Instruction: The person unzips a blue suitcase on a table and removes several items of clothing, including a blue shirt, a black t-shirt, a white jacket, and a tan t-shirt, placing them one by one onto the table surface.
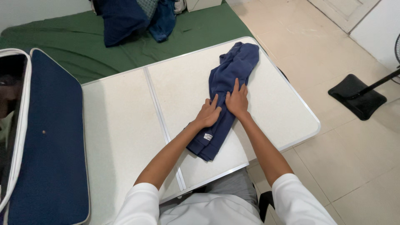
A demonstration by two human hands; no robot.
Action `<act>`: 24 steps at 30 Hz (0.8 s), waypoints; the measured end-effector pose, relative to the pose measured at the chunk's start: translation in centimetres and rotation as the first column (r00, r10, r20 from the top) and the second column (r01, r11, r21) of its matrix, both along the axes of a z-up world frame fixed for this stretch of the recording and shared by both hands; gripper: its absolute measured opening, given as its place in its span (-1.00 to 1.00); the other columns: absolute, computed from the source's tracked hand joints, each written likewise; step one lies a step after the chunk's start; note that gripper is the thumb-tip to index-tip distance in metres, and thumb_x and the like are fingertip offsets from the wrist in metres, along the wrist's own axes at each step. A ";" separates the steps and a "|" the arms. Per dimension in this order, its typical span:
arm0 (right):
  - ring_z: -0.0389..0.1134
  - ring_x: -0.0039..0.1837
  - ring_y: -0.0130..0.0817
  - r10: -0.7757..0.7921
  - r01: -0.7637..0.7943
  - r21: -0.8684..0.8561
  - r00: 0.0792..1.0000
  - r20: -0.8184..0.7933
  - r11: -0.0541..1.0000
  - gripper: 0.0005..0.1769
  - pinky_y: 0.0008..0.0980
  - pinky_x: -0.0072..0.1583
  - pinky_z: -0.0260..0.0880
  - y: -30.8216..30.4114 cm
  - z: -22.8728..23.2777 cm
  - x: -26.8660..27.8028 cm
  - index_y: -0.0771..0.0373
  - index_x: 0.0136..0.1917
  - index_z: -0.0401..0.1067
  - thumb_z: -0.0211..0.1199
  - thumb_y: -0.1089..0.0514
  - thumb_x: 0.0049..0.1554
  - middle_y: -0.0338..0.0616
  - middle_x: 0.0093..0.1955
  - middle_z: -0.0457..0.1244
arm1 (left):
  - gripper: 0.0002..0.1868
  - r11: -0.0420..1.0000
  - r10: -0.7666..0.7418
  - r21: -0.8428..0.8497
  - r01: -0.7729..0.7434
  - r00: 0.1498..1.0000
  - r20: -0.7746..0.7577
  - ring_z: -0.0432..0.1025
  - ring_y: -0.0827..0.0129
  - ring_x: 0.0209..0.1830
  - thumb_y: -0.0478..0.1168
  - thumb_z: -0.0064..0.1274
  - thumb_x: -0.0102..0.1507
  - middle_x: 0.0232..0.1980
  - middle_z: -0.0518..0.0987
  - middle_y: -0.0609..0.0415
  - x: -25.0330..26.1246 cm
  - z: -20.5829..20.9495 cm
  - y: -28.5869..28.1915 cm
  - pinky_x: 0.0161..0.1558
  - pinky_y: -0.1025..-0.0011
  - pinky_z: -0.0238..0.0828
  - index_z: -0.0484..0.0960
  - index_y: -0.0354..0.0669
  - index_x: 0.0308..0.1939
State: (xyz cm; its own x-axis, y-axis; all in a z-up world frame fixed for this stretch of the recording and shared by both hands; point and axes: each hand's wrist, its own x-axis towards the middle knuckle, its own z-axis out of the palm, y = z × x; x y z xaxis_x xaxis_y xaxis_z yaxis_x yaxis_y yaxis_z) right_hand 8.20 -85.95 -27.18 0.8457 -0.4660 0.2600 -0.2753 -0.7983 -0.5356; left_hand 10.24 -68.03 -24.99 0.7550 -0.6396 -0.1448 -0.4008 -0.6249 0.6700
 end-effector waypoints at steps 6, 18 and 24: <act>0.02 0.54 0.36 0.128 -0.134 -0.048 0.986 -0.104 0.990 -0.14 0.11 0.47 0.14 -2.7 3.7 -1.1 0.20 0.65 -0.06 0.21 0.03 0.20 0.39 0.58 -0.10 | 0.07 0.965 -0.263 -0.006 0.263 0.965 -0.005 0.11 -0.24 0.49 0.21 0.01 0.34 0.52 0.04 -0.51 1.9 -1.3 -2.3 0.44 0.16 0.08 -0.24 -0.39 0.58; -0.17 0.58 0.36 0.067 -0.112 -0.254 0.981 -0.180 0.961 0.11 0.28 0.46 -0.10 7.4 8.7 -10.9 0.32 0.57 -0.02 0.39 -0.26 -0.01 0.44 0.60 -0.23 | -0.51 0.964 -0.168 -0.099 0.247 0.854 0.493 0.37 0.08 0.40 -0.27 0.07 0.26 0.36 0.48 0.03 9.4 4.8 -3.2 0.35 0.20 0.37 0.57 0.06 0.30; -0.27 0.66 0.21 0.122 -0.195 -0.225 0.946 -0.301 0.955 0.18 0.30 0.53 -0.18 3.8 8.5 -11.5 0.11 0.61 -0.05 0.45 -0.18 -0.14 0.23 0.68 -0.31 | -0.28 0.920 -0.391 0.225 0.321 0.733 0.557 -0.08 -0.03 0.62 -0.12 0.19 0.22 0.63 0.07 0.07 10.2 3.8 -7.4 0.48 -0.08 -0.04 0.33 0.22 0.47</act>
State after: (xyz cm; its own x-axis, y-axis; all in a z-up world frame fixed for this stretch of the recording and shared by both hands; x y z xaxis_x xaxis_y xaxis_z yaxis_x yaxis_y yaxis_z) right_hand -3.30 -82.19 -18.70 0.9581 -0.2715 0.0910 -0.2445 -0.9412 -0.2333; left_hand 20.41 -75.46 -21.14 0.4350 -0.8859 0.1612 -0.8963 -0.4088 0.1719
